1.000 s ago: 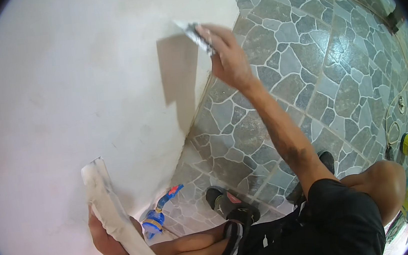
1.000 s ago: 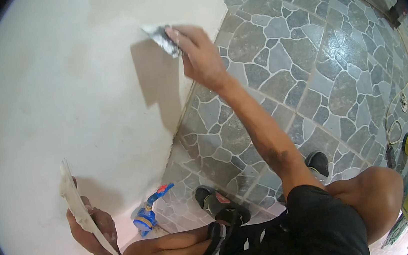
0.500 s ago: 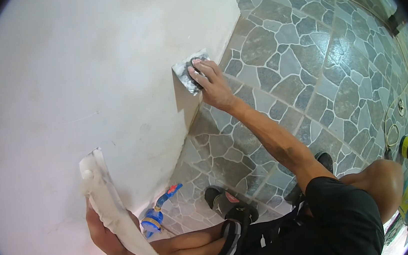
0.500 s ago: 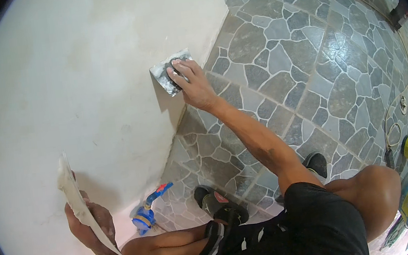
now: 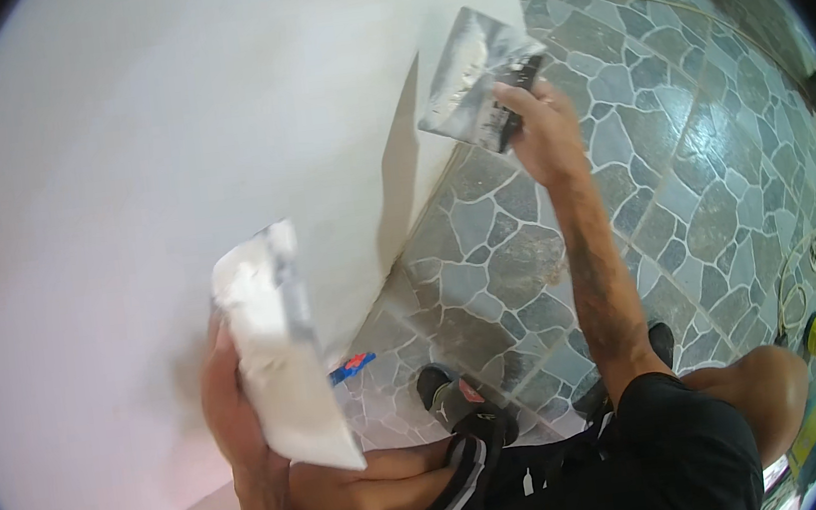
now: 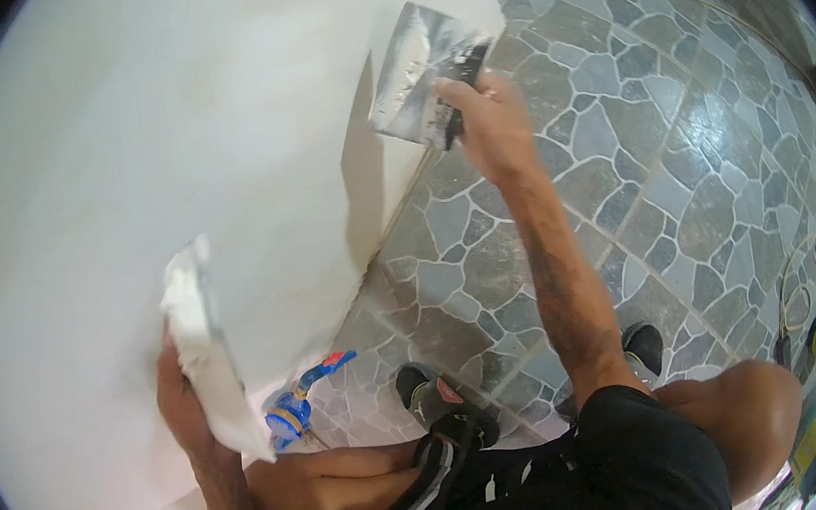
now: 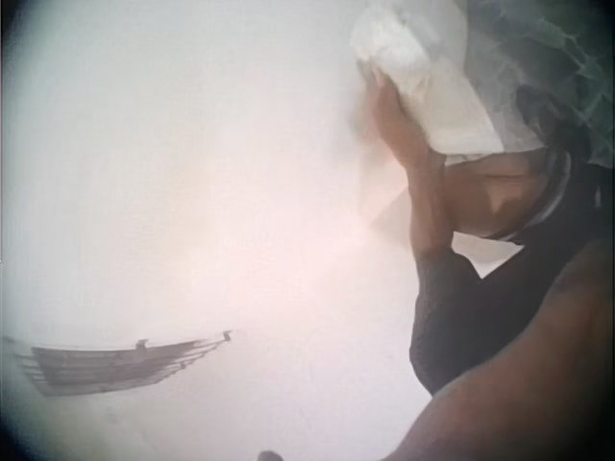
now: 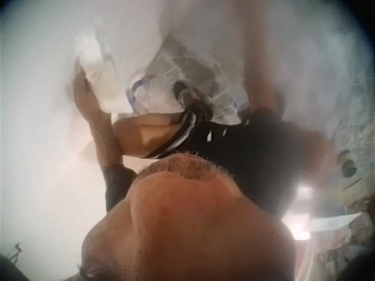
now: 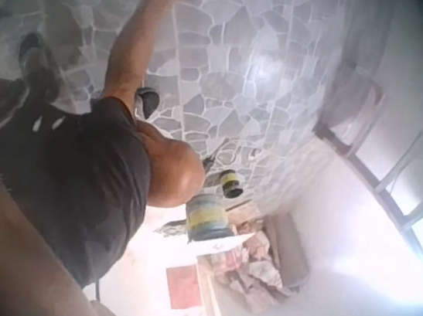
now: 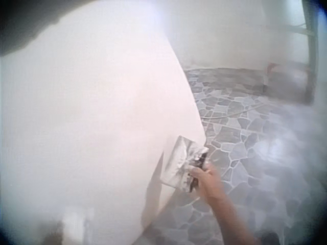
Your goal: The person scrapes a wall with putty knives, mixes plaster on a tile using the putty knives, and then applies the plaster onto the wall.
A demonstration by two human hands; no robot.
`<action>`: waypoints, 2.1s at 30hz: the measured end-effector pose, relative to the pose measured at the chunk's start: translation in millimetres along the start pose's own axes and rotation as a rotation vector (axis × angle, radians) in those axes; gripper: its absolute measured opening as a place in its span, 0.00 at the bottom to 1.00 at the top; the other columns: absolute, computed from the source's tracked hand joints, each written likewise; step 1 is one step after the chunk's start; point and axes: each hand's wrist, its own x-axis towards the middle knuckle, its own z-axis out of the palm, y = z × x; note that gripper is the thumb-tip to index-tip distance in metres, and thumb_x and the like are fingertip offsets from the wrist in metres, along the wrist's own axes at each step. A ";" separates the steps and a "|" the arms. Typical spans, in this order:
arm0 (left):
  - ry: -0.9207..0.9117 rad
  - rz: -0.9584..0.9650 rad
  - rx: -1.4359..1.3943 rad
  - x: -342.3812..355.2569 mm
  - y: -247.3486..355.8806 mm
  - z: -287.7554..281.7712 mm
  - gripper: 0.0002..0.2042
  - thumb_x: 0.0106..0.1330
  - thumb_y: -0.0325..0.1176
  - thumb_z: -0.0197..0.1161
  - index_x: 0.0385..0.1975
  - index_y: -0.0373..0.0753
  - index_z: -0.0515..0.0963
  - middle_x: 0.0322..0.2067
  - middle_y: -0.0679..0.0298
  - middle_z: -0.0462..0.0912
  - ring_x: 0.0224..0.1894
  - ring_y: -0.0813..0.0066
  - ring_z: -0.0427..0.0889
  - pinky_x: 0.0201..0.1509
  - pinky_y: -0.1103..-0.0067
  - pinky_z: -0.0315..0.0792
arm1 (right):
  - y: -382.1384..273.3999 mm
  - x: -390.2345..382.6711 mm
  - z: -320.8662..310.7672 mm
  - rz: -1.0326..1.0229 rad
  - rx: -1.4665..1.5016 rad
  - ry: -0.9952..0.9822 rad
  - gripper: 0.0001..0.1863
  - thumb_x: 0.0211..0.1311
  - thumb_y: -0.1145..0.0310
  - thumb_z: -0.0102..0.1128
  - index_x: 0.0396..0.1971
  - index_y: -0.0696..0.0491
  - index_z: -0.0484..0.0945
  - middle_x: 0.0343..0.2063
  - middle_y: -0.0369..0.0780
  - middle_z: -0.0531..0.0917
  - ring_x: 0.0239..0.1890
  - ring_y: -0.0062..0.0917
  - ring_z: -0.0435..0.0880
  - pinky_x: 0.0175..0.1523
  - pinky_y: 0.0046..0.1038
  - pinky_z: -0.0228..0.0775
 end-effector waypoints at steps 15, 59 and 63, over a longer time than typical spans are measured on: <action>-0.372 -0.235 -0.245 15.6 -3.3 14.6 0.19 0.75 0.38 0.45 0.57 0.32 0.69 0.47 0.59 0.79 0.45 0.73 0.81 0.48 0.78 0.77 | -63.1 -91.9 105.6 -1.161 -0.584 -0.883 0.19 0.61 0.72 0.56 0.52 0.56 0.77 0.56 0.48 0.77 0.59 0.38 0.76 0.65 0.42 0.65; -0.348 0.016 0.203 22.0 -8.8 -0.2 0.16 0.73 0.35 0.46 0.53 0.31 0.72 0.42 0.63 0.79 0.43 0.81 0.76 0.48 0.82 0.70 | -103.7 -92.5 92.4 -1.096 -0.971 -1.062 0.21 0.50 0.73 0.62 0.48 0.52 0.81 0.46 0.42 0.84 0.50 0.36 0.83 0.56 0.41 0.74; -0.289 0.092 0.266 24.7 -9.4 -2.5 0.16 0.73 0.34 0.46 0.52 0.31 0.72 0.40 0.63 0.79 0.40 0.82 0.75 0.46 0.82 0.70 | -124.2 -97.4 81.4 -0.805 -1.052 -0.750 0.11 0.59 0.73 0.61 0.41 0.57 0.81 0.35 0.43 0.85 0.38 0.27 0.84 0.45 0.28 0.76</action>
